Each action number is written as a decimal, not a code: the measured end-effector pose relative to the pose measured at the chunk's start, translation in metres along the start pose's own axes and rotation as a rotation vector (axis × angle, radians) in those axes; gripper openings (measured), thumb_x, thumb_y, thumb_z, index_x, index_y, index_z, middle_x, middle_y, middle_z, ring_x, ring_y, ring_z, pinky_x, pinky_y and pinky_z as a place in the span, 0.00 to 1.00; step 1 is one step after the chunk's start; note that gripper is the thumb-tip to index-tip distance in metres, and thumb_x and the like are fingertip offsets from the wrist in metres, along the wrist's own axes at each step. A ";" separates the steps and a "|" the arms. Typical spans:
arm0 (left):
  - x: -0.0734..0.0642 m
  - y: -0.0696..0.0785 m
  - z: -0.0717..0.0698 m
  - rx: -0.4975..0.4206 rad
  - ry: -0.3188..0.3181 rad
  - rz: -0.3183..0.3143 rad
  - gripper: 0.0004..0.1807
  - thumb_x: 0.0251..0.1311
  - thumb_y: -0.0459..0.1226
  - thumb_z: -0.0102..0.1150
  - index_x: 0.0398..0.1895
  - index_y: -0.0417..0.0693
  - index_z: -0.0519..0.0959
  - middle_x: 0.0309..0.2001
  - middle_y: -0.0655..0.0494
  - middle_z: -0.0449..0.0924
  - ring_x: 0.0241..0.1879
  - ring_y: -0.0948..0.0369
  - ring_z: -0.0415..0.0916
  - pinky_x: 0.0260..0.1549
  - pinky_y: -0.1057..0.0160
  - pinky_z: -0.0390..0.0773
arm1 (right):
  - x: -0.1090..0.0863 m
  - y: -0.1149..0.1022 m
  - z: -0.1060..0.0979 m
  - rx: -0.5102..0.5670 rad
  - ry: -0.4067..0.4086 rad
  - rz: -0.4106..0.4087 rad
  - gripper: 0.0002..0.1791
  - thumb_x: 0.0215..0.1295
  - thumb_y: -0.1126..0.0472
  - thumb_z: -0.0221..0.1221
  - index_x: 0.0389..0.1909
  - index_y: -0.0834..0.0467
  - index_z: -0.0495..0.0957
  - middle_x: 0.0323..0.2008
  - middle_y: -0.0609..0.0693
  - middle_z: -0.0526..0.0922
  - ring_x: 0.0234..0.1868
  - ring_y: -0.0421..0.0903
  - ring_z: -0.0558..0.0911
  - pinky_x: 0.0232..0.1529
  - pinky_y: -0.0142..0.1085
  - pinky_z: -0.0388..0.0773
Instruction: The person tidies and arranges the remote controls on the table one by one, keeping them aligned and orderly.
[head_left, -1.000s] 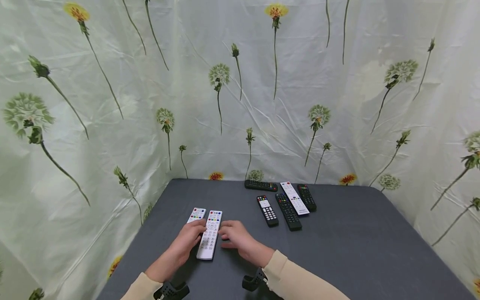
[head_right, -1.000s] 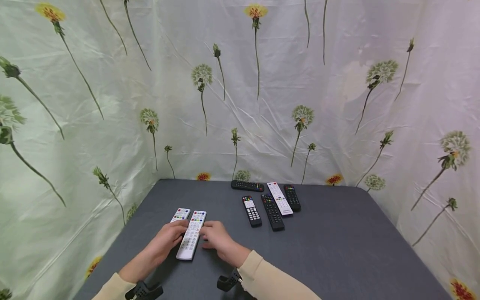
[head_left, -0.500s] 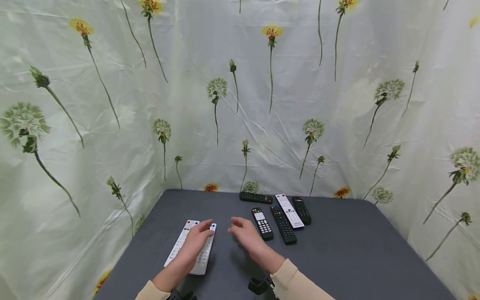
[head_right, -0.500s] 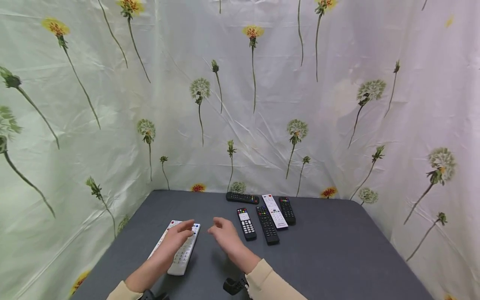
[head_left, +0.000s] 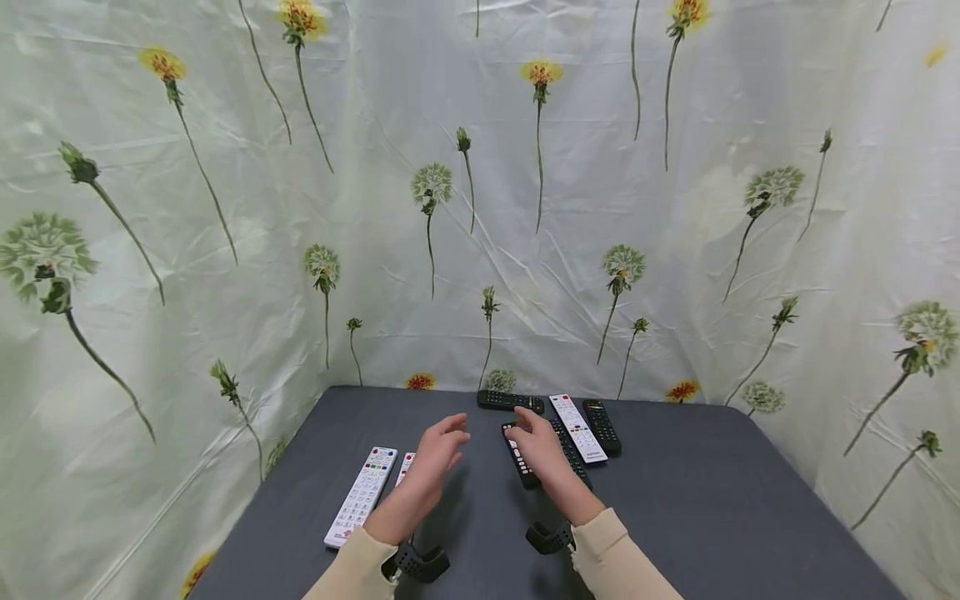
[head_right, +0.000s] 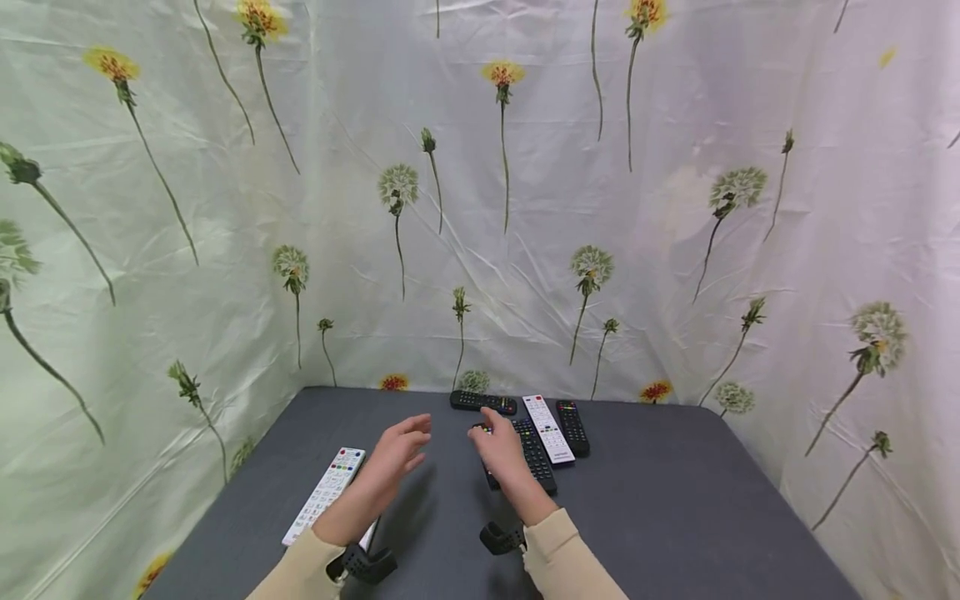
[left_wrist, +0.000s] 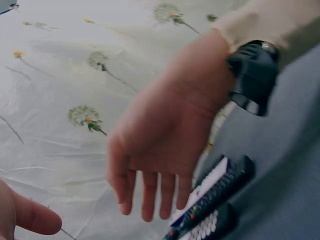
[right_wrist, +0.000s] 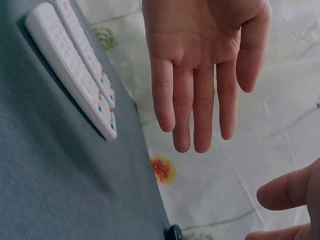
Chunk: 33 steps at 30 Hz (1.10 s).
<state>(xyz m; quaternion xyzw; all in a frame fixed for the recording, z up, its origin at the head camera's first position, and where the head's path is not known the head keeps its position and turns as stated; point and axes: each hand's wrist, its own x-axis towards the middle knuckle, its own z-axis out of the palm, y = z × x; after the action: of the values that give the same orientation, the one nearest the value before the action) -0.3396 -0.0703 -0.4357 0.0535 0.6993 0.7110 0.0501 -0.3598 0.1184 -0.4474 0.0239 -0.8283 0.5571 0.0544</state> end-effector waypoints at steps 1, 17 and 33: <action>0.005 0.000 0.004 -0.021 0.007 -0.003 0.28 0.70 0.32 0.48 0.72 0.33 0.64 0.70 0.33 0.63 0.70 0.39 0.60 0.66 0.38 0.62 | 0.002 0.001 -0.002 0.006 0.005 0.010 0.31 0.68 0.60 0.56 0.71 0.64 0.66 0.64 0.68 0.72 0.64 0.64 0.72 0.59 0.58 0.72; 0.053 -0.048 0.047 -0.353 0.024 -0.189 0.34 0.73 0.38 0.41 0.77 0.32 0.51 0.74 0.26 0.48 0.71 0.31 0.50 0.66 0.36 0.61 | 0.019 0.037 -0.014 0.017 -0.020 0.144 0.33 0.70 0.59 0.54 0.73 0.67 0.63 0.70 0.69 0.64 0.69 0.65 0.67 0.65 0.58 0.67; 0.057 -0.068 0.072 -0.260 0.045 -0.168 0.30 0.63 0.22 0.46 0.70 0.27 0.64 0.64 0.30 0.68 0.58 0.46 0.72 0.54 0.48 0.77 | 0.019 0.059 -0.014 -0.187 0.036 0.122 0.28 0.61 0.66 0.58 0.62 0.74 0.73 0.57 0.69 0.79 0.57 0.60 0.78 0.54 0.51 0.76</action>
<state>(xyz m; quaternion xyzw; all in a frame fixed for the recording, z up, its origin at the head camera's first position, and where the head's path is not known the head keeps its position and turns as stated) -0.3859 0.0101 -0.5018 -0.0280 0.6044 0.7899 0.1004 -0.3837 0.1542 -0.4940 -0.0419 -0.8756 0.4798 0.0374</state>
